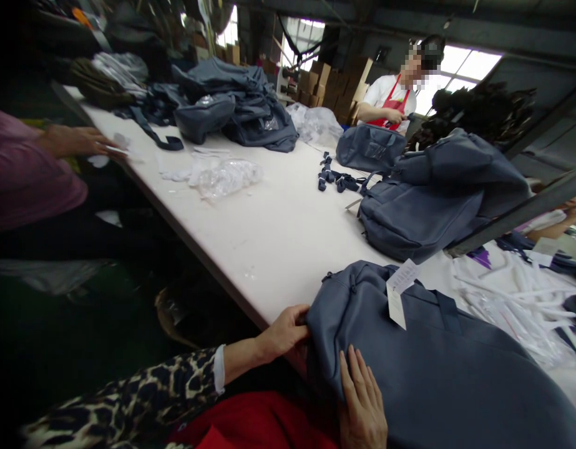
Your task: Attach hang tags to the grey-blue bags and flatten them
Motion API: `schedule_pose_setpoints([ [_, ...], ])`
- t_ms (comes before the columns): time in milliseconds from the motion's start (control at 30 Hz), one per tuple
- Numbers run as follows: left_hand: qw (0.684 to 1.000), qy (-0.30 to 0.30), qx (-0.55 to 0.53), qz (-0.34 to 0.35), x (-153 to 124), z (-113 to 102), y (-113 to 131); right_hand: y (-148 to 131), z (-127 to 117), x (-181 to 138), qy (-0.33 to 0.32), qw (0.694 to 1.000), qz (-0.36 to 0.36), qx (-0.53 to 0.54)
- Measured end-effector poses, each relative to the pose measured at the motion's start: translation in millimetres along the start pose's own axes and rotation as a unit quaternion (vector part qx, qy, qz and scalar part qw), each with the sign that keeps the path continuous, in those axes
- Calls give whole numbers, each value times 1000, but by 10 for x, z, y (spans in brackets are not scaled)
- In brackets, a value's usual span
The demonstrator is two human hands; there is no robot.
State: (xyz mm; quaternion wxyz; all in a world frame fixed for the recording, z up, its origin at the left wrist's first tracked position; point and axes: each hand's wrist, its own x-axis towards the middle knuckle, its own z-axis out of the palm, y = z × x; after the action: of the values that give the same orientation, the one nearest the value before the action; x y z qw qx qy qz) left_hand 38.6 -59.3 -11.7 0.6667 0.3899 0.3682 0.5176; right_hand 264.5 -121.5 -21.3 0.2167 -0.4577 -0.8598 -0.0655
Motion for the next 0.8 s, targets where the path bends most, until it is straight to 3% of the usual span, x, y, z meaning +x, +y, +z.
schedule_pose_setpoints([
  [167,995,45,-68,-59,-122,53,-17,-33,-28,-46,-13,999,-23,-24],
  [367,996,3,-17,-84,-121,-76,114,-56,-31,-12,3,996,-63,-67],
  [433,998,31,54,-30,-179,-135,159,-69,-16,-10,12,994,-67,-83],
  [500,972,67,194,111,-280,-190,215,-80,5,-8,14,993,-67,-94],
  [567,894,36,353,275,-382,-224,279,-86,26,4,21,993,-65,-101],
  [633,788,-76,480,377,-429,-226,329,-83,43,31,29,992,-64,-100],
  [700,671,-183,582,421,-390,-197,343,-75,49,67,38,993,-62,-93],
  [767,574,-222,646,451,-286,-162,311,-67,44,101,50,993,-61,-89],
  [800,542,-222,662,468,-224,-149,282,-68,40,113,54,992,-62,-91],
])
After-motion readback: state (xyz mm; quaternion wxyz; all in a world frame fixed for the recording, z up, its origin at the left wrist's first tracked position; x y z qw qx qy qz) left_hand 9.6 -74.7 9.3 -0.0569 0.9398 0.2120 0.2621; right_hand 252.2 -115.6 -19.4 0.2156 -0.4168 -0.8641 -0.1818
